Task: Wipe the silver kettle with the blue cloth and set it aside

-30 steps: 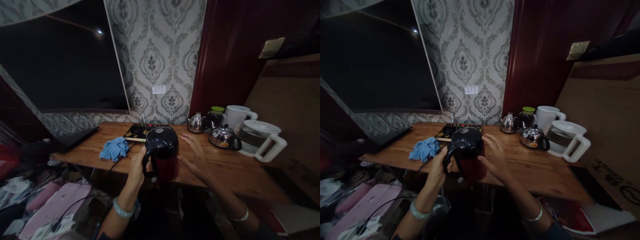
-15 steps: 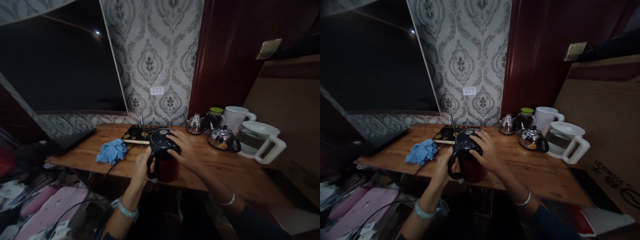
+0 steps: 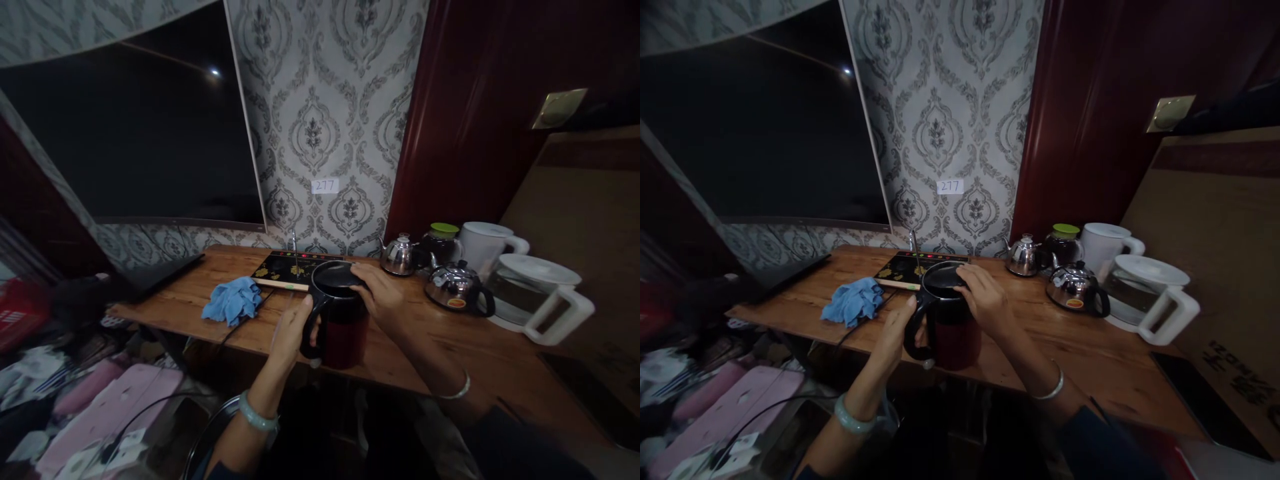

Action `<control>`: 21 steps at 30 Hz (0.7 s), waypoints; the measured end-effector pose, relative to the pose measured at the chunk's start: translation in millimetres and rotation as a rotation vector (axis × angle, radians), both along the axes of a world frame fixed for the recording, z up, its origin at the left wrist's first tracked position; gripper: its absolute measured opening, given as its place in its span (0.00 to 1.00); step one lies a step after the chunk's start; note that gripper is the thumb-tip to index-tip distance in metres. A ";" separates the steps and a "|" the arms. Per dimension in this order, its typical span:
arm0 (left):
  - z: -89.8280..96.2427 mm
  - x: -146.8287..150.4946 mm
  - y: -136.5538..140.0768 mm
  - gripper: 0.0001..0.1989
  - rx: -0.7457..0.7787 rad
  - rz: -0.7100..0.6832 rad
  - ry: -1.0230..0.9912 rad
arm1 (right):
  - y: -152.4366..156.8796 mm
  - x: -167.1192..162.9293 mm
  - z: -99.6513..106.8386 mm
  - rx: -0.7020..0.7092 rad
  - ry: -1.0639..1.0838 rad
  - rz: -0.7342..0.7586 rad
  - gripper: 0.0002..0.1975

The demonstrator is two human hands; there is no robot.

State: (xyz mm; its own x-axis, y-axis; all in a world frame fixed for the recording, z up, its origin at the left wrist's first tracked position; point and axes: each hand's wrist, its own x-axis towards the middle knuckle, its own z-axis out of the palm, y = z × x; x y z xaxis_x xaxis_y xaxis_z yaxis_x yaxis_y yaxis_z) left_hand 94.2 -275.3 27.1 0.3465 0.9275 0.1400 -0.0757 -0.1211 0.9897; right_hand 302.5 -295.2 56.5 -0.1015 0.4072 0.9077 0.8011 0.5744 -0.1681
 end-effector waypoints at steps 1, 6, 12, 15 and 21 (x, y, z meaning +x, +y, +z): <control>-0.2 -1.0 1.4 0.32 0.006 0.002 0.027 | -1.4 1.0 3.9 0.022 0.041 0.011 0.14; 14.0 -10.8 5.1 0.25 0.422 0.270 0.254 | -13.4 -2.5 32.1 0.085 0.507 0.049 0.12; 41.4 -19.0 -15.3 0.19 0.681 0.425 0.072 | -27.4 -33.6 49.4 -0.179 1.171 0.518 0.17; 47.2 -18.8 -31.6 0.30 0.599 0.261 -0.075 | -36.8 -55.7 48.8 -0.349 1.284 0.691 0.17; 46.7 -28.9 -50.0 0.17 0.422 0.384 -0.145 | -53.4 -91.2 38.9 -0.629 1.383 0.867 0.18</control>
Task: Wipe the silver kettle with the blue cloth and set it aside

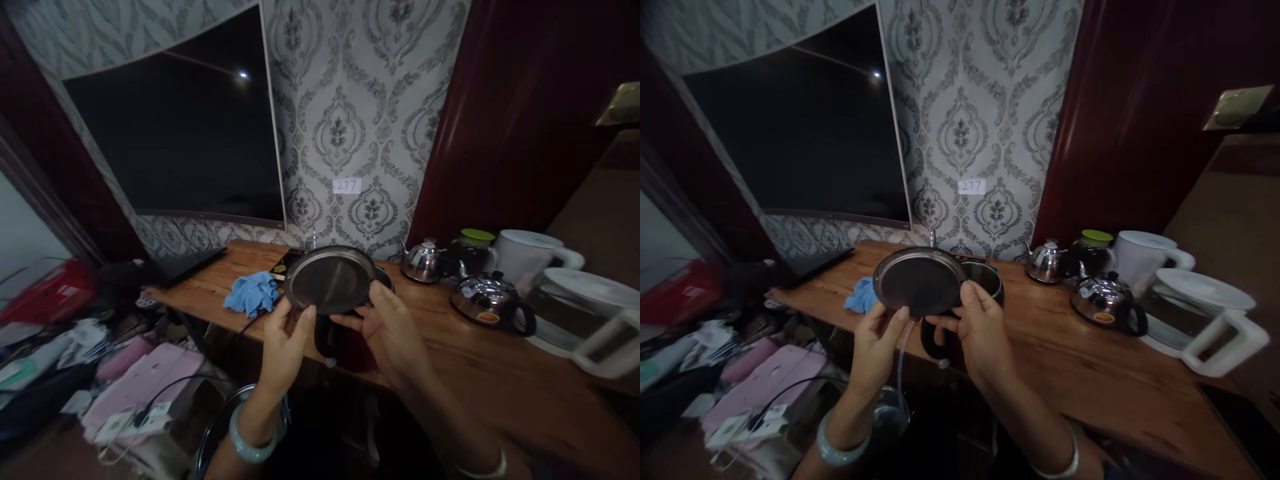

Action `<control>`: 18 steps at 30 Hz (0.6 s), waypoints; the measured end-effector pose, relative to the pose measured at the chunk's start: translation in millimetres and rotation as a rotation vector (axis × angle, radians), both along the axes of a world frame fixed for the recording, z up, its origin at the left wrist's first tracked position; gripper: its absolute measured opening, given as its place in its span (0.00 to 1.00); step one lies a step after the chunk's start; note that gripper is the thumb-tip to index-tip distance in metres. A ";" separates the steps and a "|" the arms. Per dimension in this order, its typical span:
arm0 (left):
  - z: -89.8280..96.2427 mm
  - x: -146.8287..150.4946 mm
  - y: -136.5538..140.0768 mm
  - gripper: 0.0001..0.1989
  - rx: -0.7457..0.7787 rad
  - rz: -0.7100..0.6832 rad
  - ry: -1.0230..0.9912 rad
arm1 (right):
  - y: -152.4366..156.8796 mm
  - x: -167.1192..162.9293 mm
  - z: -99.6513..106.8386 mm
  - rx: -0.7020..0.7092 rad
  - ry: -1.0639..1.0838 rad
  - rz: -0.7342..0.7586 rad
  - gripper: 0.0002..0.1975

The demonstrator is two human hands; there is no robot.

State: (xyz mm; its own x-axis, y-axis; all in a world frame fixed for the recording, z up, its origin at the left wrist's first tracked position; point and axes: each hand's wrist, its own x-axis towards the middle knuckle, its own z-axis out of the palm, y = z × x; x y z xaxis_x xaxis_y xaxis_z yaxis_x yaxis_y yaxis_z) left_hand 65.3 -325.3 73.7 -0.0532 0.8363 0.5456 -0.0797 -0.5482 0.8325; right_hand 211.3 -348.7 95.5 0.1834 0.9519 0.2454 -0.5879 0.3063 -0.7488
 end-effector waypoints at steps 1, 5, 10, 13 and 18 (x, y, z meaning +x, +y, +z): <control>-1.9 -3.4 -1.6 0.16 -0.013 0.028 -0.015 | -2.2 -4.7 -2.1 -0.016 -0.009 0.027 0.18; -17.7 -20.2 -4.3 0.15 -0.100 0.069 -0.126 | -11.9 -19.4 -16.3 -0.105 -0.141 0.139 0.21; -48.3 -62.4 10.6 0.20 -0.329 0.026 -0.304 | -28.0 -17.9 -61.4 -0.102 -0.518 0.235 0.35; -66.1 -105.7 32.6 0.22 -0.397 0.106 -0.383 | -36.2 -2.3 -91.9 -0.112 -0.725 0.428 0.28; -87.9 -179.4 87.4 0.09 -0.561 0.407 -0.428 | -37.6 44.1 -126.5 -0.339 -0.784 0.173 0.27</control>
State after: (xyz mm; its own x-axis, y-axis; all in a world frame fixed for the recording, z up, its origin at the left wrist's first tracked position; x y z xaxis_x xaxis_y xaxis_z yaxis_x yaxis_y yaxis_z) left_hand -114.1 -237.9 -14.2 -0.5205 0.8496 -0.0853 -0.3374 -0.1130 0.9345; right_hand 255.4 -386.3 -31.1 -0.0737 0.9954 -0.0611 0.1177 -0.0522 -0.9917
